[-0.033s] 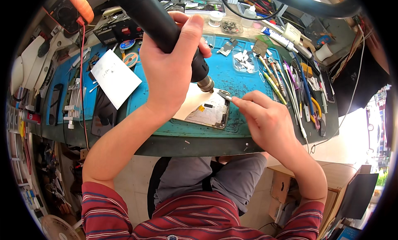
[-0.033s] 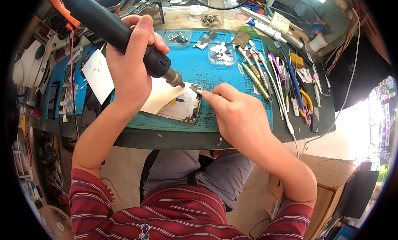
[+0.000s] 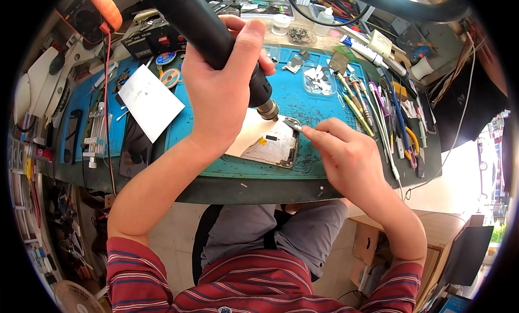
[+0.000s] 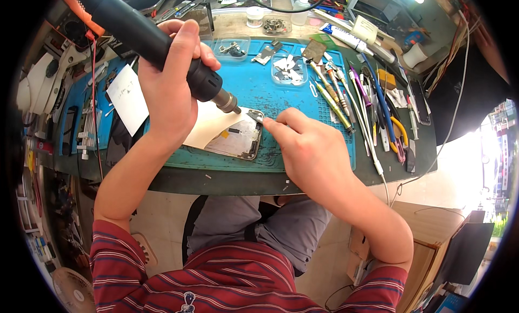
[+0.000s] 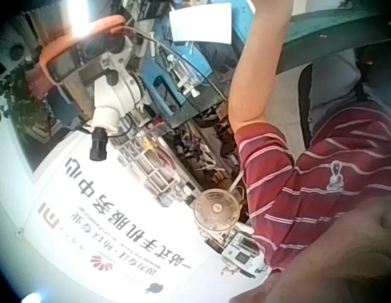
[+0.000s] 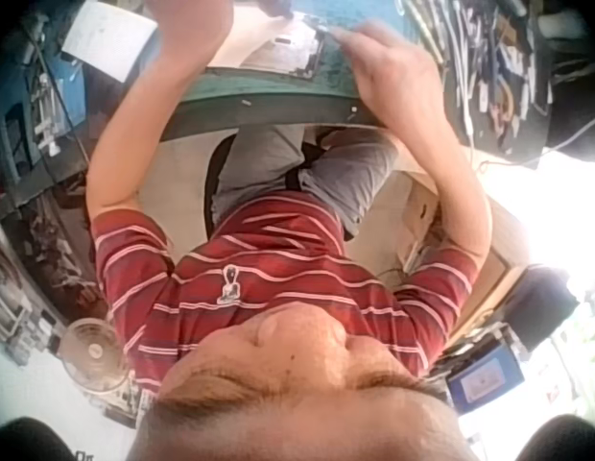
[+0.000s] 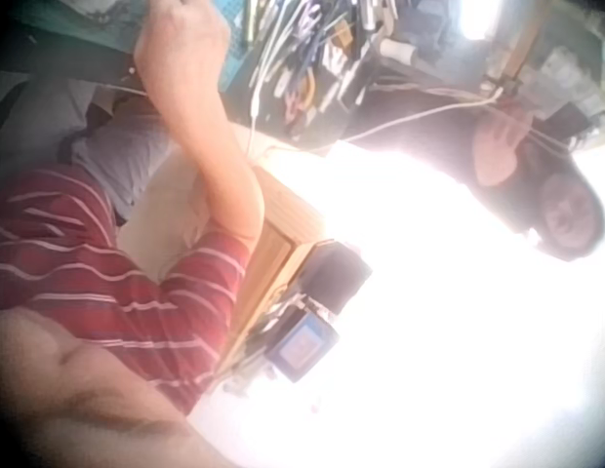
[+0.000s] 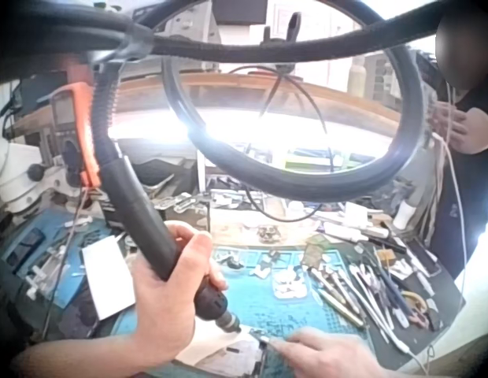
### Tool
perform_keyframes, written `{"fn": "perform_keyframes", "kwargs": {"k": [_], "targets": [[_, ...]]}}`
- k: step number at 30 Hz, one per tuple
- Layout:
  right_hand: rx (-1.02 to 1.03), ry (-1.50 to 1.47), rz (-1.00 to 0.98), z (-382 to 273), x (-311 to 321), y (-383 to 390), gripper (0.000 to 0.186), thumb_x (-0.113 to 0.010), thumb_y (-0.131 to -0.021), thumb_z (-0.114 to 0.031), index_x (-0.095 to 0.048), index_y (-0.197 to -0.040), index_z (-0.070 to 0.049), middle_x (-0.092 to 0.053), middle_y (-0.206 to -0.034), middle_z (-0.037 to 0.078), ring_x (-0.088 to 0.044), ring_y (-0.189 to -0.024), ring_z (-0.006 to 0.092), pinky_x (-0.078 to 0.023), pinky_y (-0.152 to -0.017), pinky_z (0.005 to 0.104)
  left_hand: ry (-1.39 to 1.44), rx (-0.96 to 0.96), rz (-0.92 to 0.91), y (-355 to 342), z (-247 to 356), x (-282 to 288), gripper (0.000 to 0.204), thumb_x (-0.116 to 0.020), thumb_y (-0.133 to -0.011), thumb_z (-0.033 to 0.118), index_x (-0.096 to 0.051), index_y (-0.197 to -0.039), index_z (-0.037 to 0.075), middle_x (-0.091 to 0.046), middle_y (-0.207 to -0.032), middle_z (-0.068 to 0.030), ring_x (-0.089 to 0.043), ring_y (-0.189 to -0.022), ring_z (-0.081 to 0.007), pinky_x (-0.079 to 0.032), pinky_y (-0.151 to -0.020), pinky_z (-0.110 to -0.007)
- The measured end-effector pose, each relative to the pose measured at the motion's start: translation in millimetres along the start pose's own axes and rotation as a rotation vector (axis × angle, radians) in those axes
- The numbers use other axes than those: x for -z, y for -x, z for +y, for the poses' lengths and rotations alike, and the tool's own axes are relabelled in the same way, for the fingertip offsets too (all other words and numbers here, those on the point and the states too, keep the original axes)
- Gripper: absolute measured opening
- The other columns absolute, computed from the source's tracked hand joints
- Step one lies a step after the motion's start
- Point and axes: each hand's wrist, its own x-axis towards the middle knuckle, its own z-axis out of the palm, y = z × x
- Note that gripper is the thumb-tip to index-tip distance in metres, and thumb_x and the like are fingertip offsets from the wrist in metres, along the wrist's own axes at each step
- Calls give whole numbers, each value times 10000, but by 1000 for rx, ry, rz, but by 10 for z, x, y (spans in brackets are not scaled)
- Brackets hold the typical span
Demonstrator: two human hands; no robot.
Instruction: The person uses a heat gun and a small metal tool to work on the back of a disassembled smartphone. They heat specific areas and use the tool to pry or adjust components on the phone's back panel.
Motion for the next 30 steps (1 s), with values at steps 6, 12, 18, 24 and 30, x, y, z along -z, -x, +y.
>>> {"fn": "perform_keyframes", "kwargs": {"k": [6, 12, 18, 24, 30], "targets": [[-36, -20, -17, -34, -34, 36, 363, -645, -813, 51, -724, -1158, -32, -661, -992, 68, -693, -765, 277, -572, -650, 378, -3, 8, 0, 16, 6, 2, 206, -692, -1003, 162, -560, -1096, 34, -570, -768, -13, -616, -702, -136, -543, -672, -322], [-14, 110, -32, -127, 10, -29, 470, -656, -822, 6, -668, -1287, -66, -604, -907, 70, -664, -708, 258, -550, -617, 378, 13, 23, 16, 36, 87, 19, 224, -694, -1002, 156, -550, -1123, 35, -558, -776, -12, -610, -703, -140, -540, -671, -325], [50, 243, -161, -97, -39, -101, 506, -630, -895, -65, -619, -1392, -160, -565, -833, 56, -644, -679, 262, -515, -571, 380, 101, 13, 55, 48, 268, 76, 218, -730, -975, 167, -578, -1045, 28, -624, -756, -47, -637, -634, -135, -511, -621, -289], [-21, 234, -270, -113, -43, -199, 439, -599, -946, -101, -624, -1383, -137, -667, -896, 106, -695, -772, 305, -550, -644, 415, 84, 10, 83, 170, 495, 280, 161, -681, -997, 120, -566, -1058, 25, -575, -768, -37, -605, -666, -133, -511, -646, -299], [-198, -118, -30, 197, 20, -315, 388, -510, -1010, -127, -589, -1388, -93, -714, -1047, 229, -689, -960, 408, -551, -831, 501, 175, -37, 38, 151, 675, 429, 147, -677, -991, 88, -577, -1074, 20, -578, -783, -35, -589, -645, -124, -521, -639, -304]]}}
